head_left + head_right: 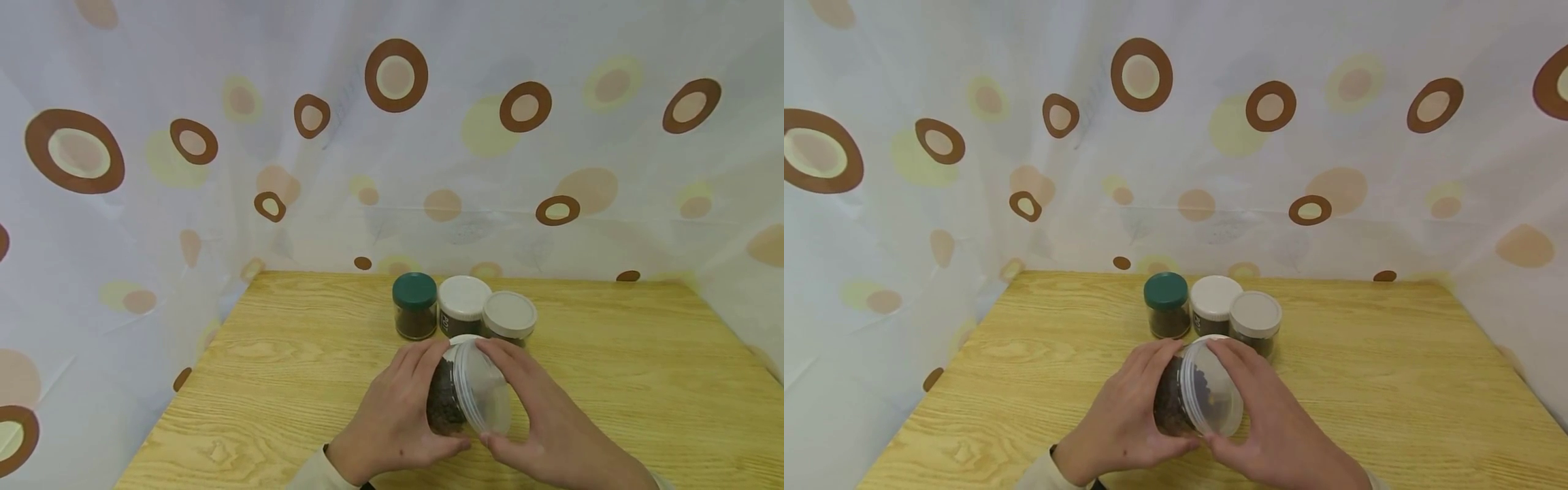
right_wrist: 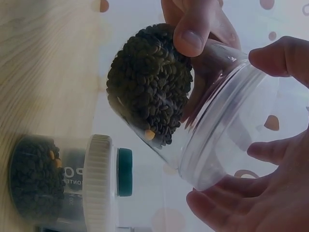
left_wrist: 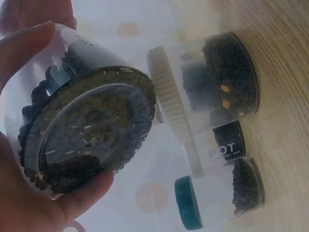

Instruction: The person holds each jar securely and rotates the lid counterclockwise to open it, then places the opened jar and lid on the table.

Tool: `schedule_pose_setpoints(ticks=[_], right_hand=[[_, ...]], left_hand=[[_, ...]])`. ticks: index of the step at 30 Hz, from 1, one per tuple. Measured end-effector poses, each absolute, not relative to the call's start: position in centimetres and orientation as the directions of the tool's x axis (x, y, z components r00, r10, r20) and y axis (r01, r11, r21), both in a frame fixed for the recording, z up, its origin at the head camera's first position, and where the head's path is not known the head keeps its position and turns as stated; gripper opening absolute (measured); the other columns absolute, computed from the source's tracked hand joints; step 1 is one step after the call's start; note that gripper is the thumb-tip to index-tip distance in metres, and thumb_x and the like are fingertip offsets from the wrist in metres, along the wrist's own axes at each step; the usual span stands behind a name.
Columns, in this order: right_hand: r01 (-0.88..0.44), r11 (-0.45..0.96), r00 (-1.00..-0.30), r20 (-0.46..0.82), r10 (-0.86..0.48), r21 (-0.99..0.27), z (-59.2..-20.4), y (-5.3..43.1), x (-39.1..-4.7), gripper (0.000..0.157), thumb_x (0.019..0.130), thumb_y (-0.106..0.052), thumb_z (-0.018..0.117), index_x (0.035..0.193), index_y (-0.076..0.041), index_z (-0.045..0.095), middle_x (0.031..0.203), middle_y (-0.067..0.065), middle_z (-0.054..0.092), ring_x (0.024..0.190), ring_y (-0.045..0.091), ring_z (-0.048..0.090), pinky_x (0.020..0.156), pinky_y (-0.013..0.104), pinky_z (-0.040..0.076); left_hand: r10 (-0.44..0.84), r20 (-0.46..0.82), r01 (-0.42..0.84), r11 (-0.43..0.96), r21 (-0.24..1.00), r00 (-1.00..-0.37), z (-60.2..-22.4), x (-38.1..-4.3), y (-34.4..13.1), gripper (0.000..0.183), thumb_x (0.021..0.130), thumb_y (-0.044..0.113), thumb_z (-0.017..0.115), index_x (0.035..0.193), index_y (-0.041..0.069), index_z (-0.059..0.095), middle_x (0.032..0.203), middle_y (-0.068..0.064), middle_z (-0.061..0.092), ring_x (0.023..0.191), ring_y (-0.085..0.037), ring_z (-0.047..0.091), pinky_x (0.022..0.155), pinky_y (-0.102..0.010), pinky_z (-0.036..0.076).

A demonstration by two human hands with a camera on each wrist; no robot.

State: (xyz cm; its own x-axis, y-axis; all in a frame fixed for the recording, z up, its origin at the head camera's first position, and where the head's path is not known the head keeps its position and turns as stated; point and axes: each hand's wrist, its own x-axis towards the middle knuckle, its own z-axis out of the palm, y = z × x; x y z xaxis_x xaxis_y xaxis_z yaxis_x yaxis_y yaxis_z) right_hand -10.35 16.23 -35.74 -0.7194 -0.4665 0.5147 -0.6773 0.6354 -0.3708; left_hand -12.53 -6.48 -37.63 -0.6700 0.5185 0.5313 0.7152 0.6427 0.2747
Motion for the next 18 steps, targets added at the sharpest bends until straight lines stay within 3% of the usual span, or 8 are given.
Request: schedule_pose_setpoints(ticks=[13,18], right_hand=[[-0.698,0.588,-0.708,0.519,-0.479,-0.409,-35.89,16.35,-10.44,0.104,0.066,-0.019,0.087,0.154,-0.016,0.032,0.149,0.0,0.04,0.122,0.008,0.046,0.087,0.026,0.054],[-0.675,0.624,-0.73,0.478,-0.488,-0.394,-35.8,16.48,-10.38,0.105,0.072,-0.031,0.088,0.157,-0.018,0.028,0.155,0.0,0.035,0.134,0.004,0.039,0.094,0.027,0.051]], left_hand=[[0.575,0.414,0.707,0.612,0.354,-0.705,-37.17,-12.63,-7.11,0.124,0.061,0.043,0.094,0.156,0.013,0.021,0.147,-0.007,0.042,0.135,-0.022,0.042,0.108,-0.039,0.047],[0.543,0.427,0.689,0.607,0.396,-0.724,-37.35,-12.7,-7.1,0.117,0.062,0.04,0.092,0.154,0.016,0.025,0.146,-0.004,0.043,0.133,-0.019,0.042,0.108,-0.039,0.046]])
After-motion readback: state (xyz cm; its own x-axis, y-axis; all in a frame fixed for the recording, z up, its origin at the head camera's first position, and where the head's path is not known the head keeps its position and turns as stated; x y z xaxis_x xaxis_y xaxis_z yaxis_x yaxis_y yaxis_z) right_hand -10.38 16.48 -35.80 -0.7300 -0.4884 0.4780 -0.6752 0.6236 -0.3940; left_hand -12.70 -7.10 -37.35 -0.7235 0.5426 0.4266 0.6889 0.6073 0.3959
